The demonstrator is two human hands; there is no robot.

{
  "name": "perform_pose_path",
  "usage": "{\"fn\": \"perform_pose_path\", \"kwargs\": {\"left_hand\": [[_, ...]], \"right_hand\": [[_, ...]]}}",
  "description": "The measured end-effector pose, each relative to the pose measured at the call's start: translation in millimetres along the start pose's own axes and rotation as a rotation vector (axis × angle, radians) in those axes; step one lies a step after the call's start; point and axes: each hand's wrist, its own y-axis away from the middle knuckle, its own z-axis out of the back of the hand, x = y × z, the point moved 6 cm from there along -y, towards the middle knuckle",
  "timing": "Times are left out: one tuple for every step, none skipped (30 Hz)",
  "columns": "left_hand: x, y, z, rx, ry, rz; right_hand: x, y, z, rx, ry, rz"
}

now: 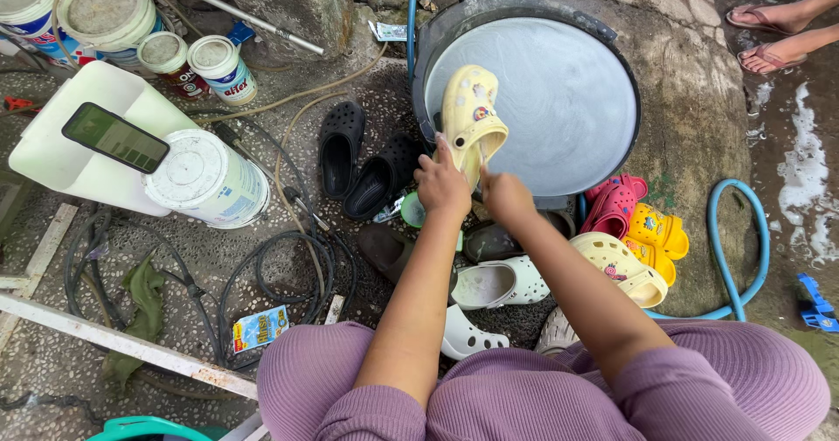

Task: The person washes a shoe by hand using a brush and soapy water in a basin.

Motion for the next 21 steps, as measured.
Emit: {"fn": "perform_pose_path", "kwargs": {"left_hand": [[2.6,-4.5,-1.3,-0.005,0.002,0.0],[5.4,-9.2,-1.8,-0.019,0.011,0.012],[7.9,-10.8,-3.8,-0.027,0.019,0.024],[9.2,-12.2,-5.9,-0.025,0.022,0.025],[9.2,-12.5,-7.5,-0.023,0.011,0.009],[9.2,-12.3,-8.7,-0.02,0.001,-0.006],[13.2,-12.7,-8.5,-0.017,0.0,-0.005],[20.4,-13.7,-8.9,0.0,0.066,0.045],[24.8,-15.5,-9.8,0.016,0.133,0.088],[27.6,-15.8,-10.4,0.018,0.132,0.083],[30.8,-15.3,-11.2,0.007,0.14,0.064],[32.5,-14.8,-13.3,-0.003,0.147,0.044],[35.7,-15.5,-15.8,-0.005,0.143,0.047],[38.0,-16.2,-18.1,-0.015,0.17,0.054],[40.1,-19.4,-18.4,-0.029,0.196,0.058],[43.6,-22.4,-17.7,-0.035,0.192,0.056],[46.2,-25.6,-19.4,-0.004,0.216,0.084],[48.7,-28.9,-20.3,0.027,0.241,0.111],[48.8,-28.1,-21.0,0.029,0.245,0.112],[47.3,-27.3,-20.2,0.017,0.241,0.088],[48.1,-25.2,-18.7,0.004,0.233,0.066]], "right_hand": [[4.2,20.7,-4.7,0.015,0.014,0.089],[5.1,49.7,-8.7,0.002,-0.016,0.14],[5.2,72.4,-10.3,-0.006,-0.046,0.186],[5.3,73.7,-11.2,-0.004,-0.044,0.186],[2.1,74.1,-15.7,0.044,0.069,0.155],[-3.3,74.0,-20.5,0.091,0.182,0.123],[-5.9,66.5,-23.0,0.094,0.181,0.122],[-5.1,48.5,-17.4,-0.006,0.173,0.165],[-3.3,28.8,-10.1,-0.112,0.166,0.204],[-3.2,6.1,-11.5,-0.092,0.16,0.118],[-1.9,-10.6,-11.1,-0.067,0.158,0.041],[0.4,-16.3,-4.9,-0.066,0.161,0.044],[10.8,-18.5,4.2,-0.111,0.051,0.135],[22.8,-17.0,13.1,-0.156,-0.058,0.225],[29.2,-5.8,7.0,-0.056,0.03,0.204],[33.6,15.9,-3.1,0.044,0.117,0.183],[38.3,45.1,-10.1,0.072,0.092,0.214],[41.9,63.1,-15.8,0.101,0.067,0.245],[39.0,60.9,-16.5,0.102,0.071,0.244],[33.1,55.8,-18.9,0.08,0.175,0.251],[26.9,49.3,-25.8,0.06,0.274,0.26]]}}
